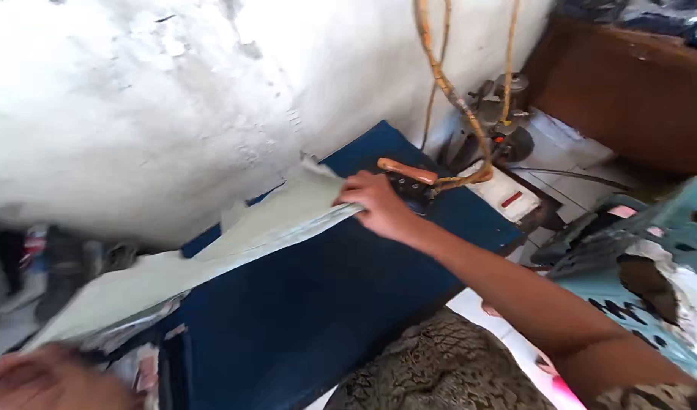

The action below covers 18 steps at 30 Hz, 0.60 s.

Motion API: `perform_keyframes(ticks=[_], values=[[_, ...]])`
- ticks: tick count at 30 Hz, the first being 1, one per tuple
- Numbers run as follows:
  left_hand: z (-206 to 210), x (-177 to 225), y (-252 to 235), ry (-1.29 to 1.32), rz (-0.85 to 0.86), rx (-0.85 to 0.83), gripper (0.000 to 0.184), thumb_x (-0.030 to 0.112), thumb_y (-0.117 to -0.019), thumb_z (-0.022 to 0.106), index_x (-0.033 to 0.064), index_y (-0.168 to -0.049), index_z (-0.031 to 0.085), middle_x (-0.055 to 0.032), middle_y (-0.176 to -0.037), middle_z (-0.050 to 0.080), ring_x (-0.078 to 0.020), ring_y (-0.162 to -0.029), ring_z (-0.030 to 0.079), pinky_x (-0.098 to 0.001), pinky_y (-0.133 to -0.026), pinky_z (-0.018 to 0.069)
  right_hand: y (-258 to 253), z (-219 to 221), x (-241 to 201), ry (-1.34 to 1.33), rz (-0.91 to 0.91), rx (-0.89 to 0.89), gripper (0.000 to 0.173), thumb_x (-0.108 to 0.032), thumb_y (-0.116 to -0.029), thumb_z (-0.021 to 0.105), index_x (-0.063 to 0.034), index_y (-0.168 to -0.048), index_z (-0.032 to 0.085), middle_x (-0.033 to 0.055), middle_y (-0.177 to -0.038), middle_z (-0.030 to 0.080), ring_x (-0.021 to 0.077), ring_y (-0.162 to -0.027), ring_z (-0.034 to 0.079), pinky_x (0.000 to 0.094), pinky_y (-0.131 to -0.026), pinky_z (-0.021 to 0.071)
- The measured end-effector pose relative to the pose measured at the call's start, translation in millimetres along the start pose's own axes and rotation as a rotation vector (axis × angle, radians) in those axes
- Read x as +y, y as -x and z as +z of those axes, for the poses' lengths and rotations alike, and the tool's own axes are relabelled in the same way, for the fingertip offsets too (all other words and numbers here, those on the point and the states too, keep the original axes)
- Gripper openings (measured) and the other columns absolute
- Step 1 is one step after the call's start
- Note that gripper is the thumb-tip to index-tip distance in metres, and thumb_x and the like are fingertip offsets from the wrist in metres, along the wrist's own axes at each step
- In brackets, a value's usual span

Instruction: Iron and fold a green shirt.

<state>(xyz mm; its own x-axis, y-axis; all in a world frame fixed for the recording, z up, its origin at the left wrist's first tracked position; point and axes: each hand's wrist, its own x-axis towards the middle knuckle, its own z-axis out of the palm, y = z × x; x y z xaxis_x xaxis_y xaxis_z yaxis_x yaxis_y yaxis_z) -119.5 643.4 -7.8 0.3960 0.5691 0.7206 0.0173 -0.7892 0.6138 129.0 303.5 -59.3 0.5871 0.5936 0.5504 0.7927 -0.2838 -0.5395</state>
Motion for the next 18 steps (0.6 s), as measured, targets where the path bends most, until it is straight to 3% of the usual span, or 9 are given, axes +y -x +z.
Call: perform_keyframes(ticks=[2,5,7,9,11,13,15,17,18], values=[[-2.2,-36.9,45.7,-0.015,-0.049,-0.051,0.035,0.005,-0.1041,0.05,-0.0259,-0.12,0.042,-0.0148,-0.101,0.059,0.0032,-0.089,0.057,-0.0153,-0.084,0.0511,28.1,16.0,6.3,0.06,0.061,0.004,0.031,0.006,-0.0828,0.066,-0.0118,-0.104,0.081,0.0138,-0.115,0.072,0.0399,-0.112,0.063,0.0659,-0.086,0.0464],[-6.2,-57.0,120.4,-0.037,-0.152,-0.178,0.029,0.002,-0.1006,0.055,-0.0231,-0.113,0.05,-0.0161,-0.096,0.062,0.0008,-0.085,0.06,-0.0158,-0.082,0.0513,81.6,41.0,16.1,0.168,0.16,-0.069,0.053,0.019,-0.0752,0.069,-0.0136,-0.116,0.079,0.0196,-0.132,0.065,0.0493,-0.124,0.056,0.0745,-0.092,0.0413],[-21.6,-63.7,164.4,-0.072,-0.202,-0.407,0.024,0.001,-0.0971,0.058,-0.0208,-0.107,0.058,-0.0241,-0.099,0.067,-0.0179,-0.091,0.067,-0.0312,-0.087,0.0553,119.0,51.4,27.1,0.241,0.211,-0.19,0.06,0.022,-0.0726,0.071,-0.0144,-0.12,0.078,0.0227,-0.138,0.061,0.0527,-0.127,0.053,0.0777,-0.095,0.0382],[-39.4,-73.8,192.8,-0.112,-0.196,-0.738,0.026,0.011,-0.0936,0.066,-0.0133,-0.101,0.07,-0.0273,-0.105,0.071,-0.0399,-0.102,0.07,-0.0557,-0.094,0.0539,154.0,53.6,36.2,0.279,0.325,-0.404,0.064,0.021,-0.0771,0.068,-0.017,-0.128,0.074,0.0226,-0.147,0.055,0.0522,-0.134,0.048,0.0771,-0.1,0.0342],[-39.9,-77.3,212.5,-0.173,-0.189,-0.898,0.034,0.027,-0.0908,0.07,-0.0058,-0.1,0.075,-0.0255,-0.114,0.071,-0.0468,-0.111,0.066,-0.0662,-0.096,0.0474,180.0,51.9,37.1,0.243,0.563,-0.602,0.062,0.017,-0.0853,0.062,-0.0141,-0.138,0.066,0.0237,-0.155,0.047,0.053,-0.142,0.038,0.0778,-0.105,0.0281],[-19.8,-67.3,222.8,-0.207,-0.227,-0.94,0.038,0.028,-0.0926,0.073,-0.0052,-0.111,0.073,-0.0275,-0.126,0.066,-0.0484,-0.121,0.061,-0.0662,-0.103,0.0442,197.8,56.0,39.4,0.177,0.815,-0.585,0.048,0.009,-0.0951,0.054,-0.0038,-0.141,0.061,0.0283,-0.15,0.049,0.0546,-0.14,0.041,0.0774,-0.105,0.0307],[15.0,-57.7,227.8,-0.228,-0.225,-1.077,0.046,0.028,-0.095,0.072,-0.0015,-0.13,0.067,-0.0267,-0.142,0.058,-0.0464,-0.134,0.052,-0.0632,-0.112,0.038,209.8,66.8,45.9,0.092,1.028,-0.473,0.039,-0.014,-0.1074,0.05,0.0065,-0.14,0.055,0.0325,-0.136,0.058,0.0503,-0.128,0.055,0.067,-0.106,0.0412],[49.3,-54.2,234.5,-0.292,-0.166,-1.275,0.054,0.03,-0.0953,0.072,0.0008,-0.14,0.061,-0.0253,-0.153,0.048,-0.0448,-0.143,0.043,-0.0629,-0.116,0.0319,214.0,77.6,47.1,0.003,1.173,-0.381,0.052,-0.033,-0.1057,0.058,0.0107,-0.134,0.056,0.0336,-0.122,0.064,0.0463,-0.115,0.063,0.0602,-0.101,0.0467],[59.8,-51.6,240.1,-0.357,-0.16,-1.37,0.051,0.029,-0.0969,0.07,-0.0004,-0.138,0.061,-0.0254,-0.154,0.047,-0.0445,-0.145,0.04,-0.0626,-0.117,0.0298,215.1,80.4,46.8,-0.021,1.209,-0.38,0.055,-0.035,-0.1026,0.064,0.0116,-0.131,0.057,0.034,-0.119,0.064,0.046,-0.113,0.063,0.06,-0.1,0.0469]])
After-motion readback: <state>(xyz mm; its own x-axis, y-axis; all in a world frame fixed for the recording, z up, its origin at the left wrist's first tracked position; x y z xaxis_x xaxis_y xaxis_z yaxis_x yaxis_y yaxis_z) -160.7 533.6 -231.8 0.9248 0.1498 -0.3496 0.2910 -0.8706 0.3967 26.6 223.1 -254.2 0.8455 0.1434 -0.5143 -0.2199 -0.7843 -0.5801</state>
